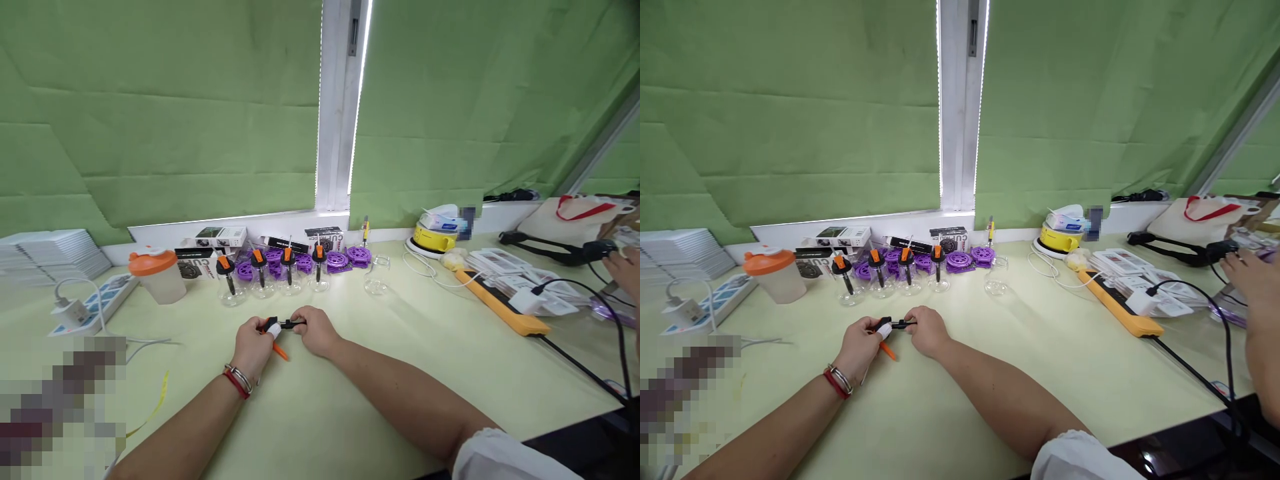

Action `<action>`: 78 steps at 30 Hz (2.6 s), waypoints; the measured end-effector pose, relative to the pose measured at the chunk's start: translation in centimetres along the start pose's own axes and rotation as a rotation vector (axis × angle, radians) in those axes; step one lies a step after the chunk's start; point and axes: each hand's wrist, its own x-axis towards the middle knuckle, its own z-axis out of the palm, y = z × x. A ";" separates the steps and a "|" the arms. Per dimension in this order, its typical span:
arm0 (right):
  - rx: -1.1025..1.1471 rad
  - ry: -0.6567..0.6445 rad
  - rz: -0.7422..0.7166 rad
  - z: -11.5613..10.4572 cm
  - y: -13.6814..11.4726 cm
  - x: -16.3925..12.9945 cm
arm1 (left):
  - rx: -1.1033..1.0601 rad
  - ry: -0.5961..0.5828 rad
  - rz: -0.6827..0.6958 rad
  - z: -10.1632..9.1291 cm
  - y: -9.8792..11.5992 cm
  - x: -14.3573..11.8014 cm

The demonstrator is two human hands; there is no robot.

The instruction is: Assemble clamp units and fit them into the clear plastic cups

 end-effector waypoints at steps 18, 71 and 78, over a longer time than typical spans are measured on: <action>0.044 0.008 0.041 0.0 0.1 -0.1 | -0.010 -0.025 -0.034 -0.1 0.4 0.0; 0.033 0.004 0.034 0.0 0.1 0.3 | -0.021 -0.018 -0.045 0.0 0.2 0.3; 0.060 0.008 0.062 0.0 0.1 0.2 | -0.024 -0.017 -0.034 0.3 0.3 -0.1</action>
